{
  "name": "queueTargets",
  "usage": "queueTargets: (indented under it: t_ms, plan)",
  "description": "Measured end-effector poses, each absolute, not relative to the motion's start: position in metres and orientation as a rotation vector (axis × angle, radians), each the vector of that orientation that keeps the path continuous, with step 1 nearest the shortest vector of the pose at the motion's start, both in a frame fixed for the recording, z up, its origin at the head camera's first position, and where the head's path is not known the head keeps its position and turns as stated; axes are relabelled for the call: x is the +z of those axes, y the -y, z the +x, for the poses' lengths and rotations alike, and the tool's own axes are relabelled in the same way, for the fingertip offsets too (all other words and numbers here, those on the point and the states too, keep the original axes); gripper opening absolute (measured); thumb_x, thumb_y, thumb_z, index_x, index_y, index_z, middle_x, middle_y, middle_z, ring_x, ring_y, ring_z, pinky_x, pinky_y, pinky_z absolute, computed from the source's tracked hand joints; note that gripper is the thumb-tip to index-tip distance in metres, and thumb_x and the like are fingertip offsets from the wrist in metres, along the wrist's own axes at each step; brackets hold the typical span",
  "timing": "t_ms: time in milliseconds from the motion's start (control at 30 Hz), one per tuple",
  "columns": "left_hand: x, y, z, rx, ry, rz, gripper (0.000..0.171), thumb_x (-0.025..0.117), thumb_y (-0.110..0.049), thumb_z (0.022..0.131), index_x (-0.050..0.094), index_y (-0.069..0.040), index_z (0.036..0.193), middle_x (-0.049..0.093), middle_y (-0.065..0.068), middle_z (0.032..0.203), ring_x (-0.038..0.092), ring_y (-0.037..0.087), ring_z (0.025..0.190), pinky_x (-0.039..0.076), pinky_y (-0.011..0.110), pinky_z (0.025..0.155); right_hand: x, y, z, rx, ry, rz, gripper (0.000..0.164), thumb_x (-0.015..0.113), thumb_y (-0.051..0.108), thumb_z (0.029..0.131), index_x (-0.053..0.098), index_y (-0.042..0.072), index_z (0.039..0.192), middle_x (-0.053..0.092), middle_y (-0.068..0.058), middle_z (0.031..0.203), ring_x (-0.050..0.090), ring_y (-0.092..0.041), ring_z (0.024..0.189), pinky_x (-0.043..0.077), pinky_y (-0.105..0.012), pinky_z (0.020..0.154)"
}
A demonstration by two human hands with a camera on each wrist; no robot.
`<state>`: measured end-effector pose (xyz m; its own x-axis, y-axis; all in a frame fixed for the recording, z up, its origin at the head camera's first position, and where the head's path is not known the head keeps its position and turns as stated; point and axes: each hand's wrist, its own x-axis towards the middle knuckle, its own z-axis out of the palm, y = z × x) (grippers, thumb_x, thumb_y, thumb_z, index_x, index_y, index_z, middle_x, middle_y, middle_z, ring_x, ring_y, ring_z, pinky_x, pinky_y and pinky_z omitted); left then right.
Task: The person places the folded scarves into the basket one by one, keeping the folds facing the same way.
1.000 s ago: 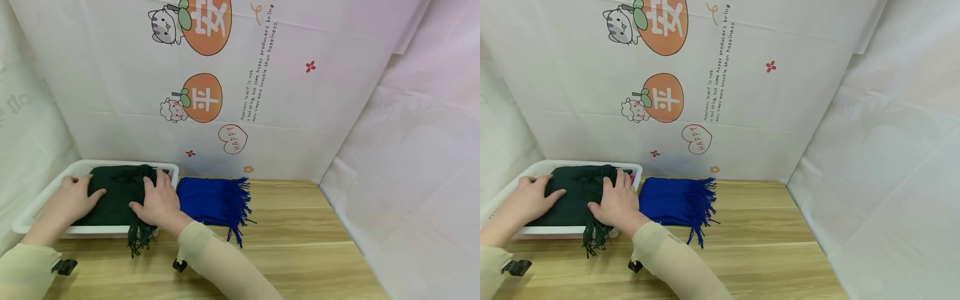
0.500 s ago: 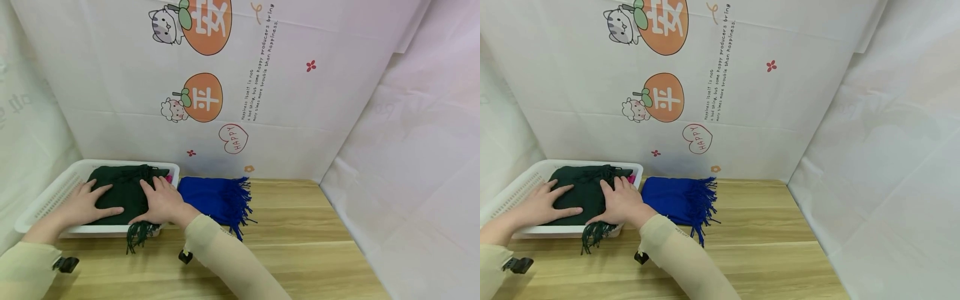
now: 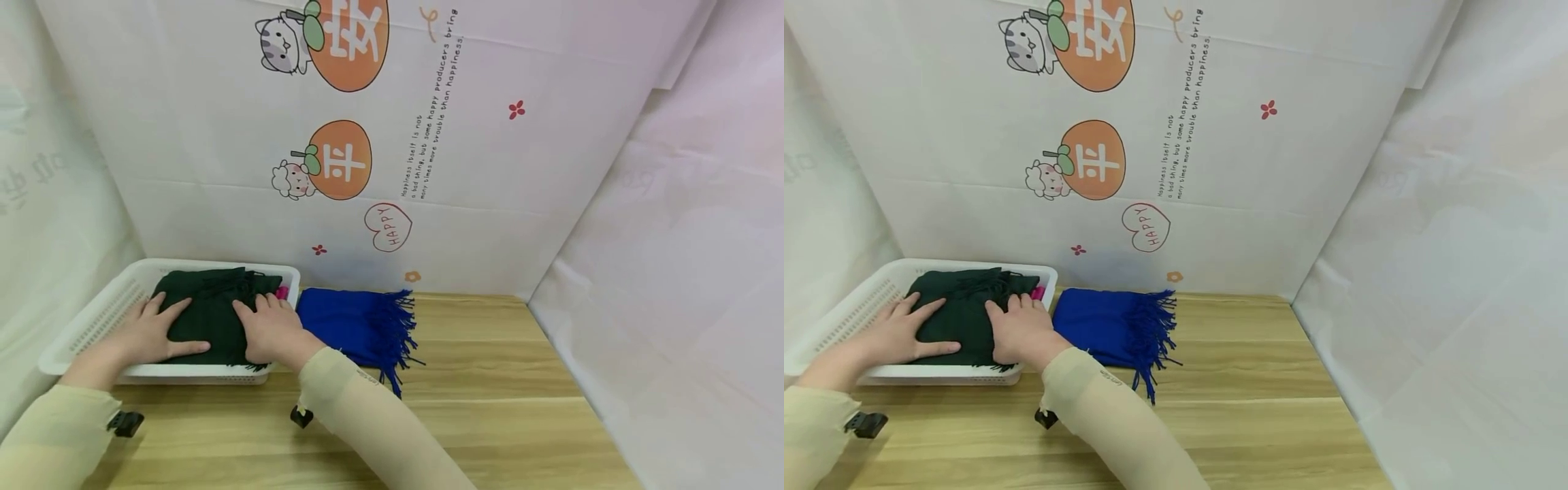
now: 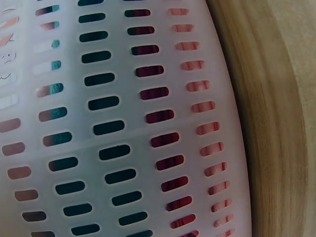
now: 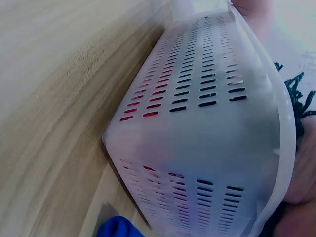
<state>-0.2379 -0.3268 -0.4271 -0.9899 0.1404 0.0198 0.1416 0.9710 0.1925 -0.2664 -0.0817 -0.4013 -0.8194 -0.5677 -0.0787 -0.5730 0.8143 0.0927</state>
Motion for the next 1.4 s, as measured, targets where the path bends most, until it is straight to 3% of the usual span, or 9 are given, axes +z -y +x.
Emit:
queueTargets:
  t_ms: [100, 200, 367, 533, 733, 1033, 1400]
  plan:
    - [-0.426, 0.325, -0.238, -0.312, 3.106, -0.217, 0.114, 0.067, -0.075, 0.082, 0.034, 0.008, 0.152, 0.015, 0.052, 0.149, 0.013, 0.074, 0.133, 0.019, 0.080, 0.105, -0.405, 0.077, -0.269, 0.094, -2.951, -0.956, 0.086, 0.069, 0.044, 0.093, 0.018, 0.043, 0.162, 0.023, 0.004, 0.167, 0.018, -0.018, 0.154, 0.018, -0.036, 0.124]
    - [-0.425, 0.323, -0.238, -0.336, 3.084, -0.214, 0.112, 0.066, -0.074, 0.083, 0.035, 0.009, 0.151, 0.016, 0.052, 0.149, 0.014, 0.074, 0.133, 0.019, 0.080, 0.105, -0.408, 0.071, -0.270, -0.003, -2.976, -1.017, 0.082, 0.068, 0.051, 0.093, 0.023, 0.041, 0.161, 0.025, 0.005, 0.166, 0.019, -0.017, 0.155, 0.018, -0.036, 0.124]
    - [-0.426, 0.324, -0.238, -0.363, 2.998, -0.212, 0.102, 0.064, -0.069, 0.089, 0.043, 0.014, 0.145, 0.024, 0.052, 0.146, 0.020, 0.071, 0.131, 0.022, 0.079, 0.103, -0.415, 0.054, -0.266, -0.306, -3.013, -1.137, 0.067, 0.051, 0.067, 0.098, 0.041, 0.034, 0.156, 0.031, 0.007, 0.164, 0.022, -0.013, 0.153, 0.024, -0.035, 0.122]
    - [-0.424, 0.321, -0.236, -0.414, 2.840, -0.187, 0.082, 0.061, -0.058, 0.097, 0.055, 0.016, 0.131, 0.043, 0.047, 0.135, 0.039, 0.064, 0.123, 0.032, 0.074, 0.100, -0.423, 0.032, -0.260, -0.553, -3.021, -1.241, 0.057, 0.044, 0.061, 0.104, 0.052, 0.027, 0.149, 0.036, 0.006, 0.162, 0.027, -0.011, 0.151, 0.029, -0.033, 0.120]
    - [-0.414, 0.314, -0.224, -0.431, 2.705, -0.151, 0.061, 0.061, -0.047, 0.101, 0.062, 0.009, 0.125, 0.060, 0.035, 0.121, 0.058, 0.053, 0.105, 0.047, 0.066, 0.082, -0.433, 0.008, -0.253, -0.651, -3.064, -1.311, 0.051, 0.047, 0.054, 0.105, 0.058, 0.022, 0.143, 0.041, 0.002, 0.159, 0.034, -0.013, 0.148, 0.030, -0.033, 0.120]
    - [-0.411, 0.294, -0.217, -0.412, 2.668, -0.171, 0.058, 0.060, -0.048, 0.102, 0.065, 0.005, 0.123, 0.062, 0.031, 0.124, 0.062, 0.051, 0.103, 0.050, 0.064, 0.079, -0.442, -0.010, -0.251, -0.752, -3.058, -1.354, 0.048, 0.045, 0.051, 0.107, 0.061, 0.018, 0.138, 0.045, -0.002, 0.157, 0.030, -0.016, 0.151, 0.032, -0.037, 0.119]
    - [-0.412, 0.277, -0.212, -0.413, 2.666, -0.201, 0.053, 0.058, -0.052, 0.101, 0.069, -0.003, 0.120, 0.065, 0.022, 0.125, 0.064, 0.044, 0.108, 0.052, 0.062, 0.079, -0.448, -0.026, -0.249, -0.719, -3.081, -1.271, 0.054, 0.041, 0.056, 0.107, 0.055, 0.019, 0.144, 0.041, -0.001, 0.159, 0.036, -0.017, 0.148, 0.036, -0.038, 0.117]
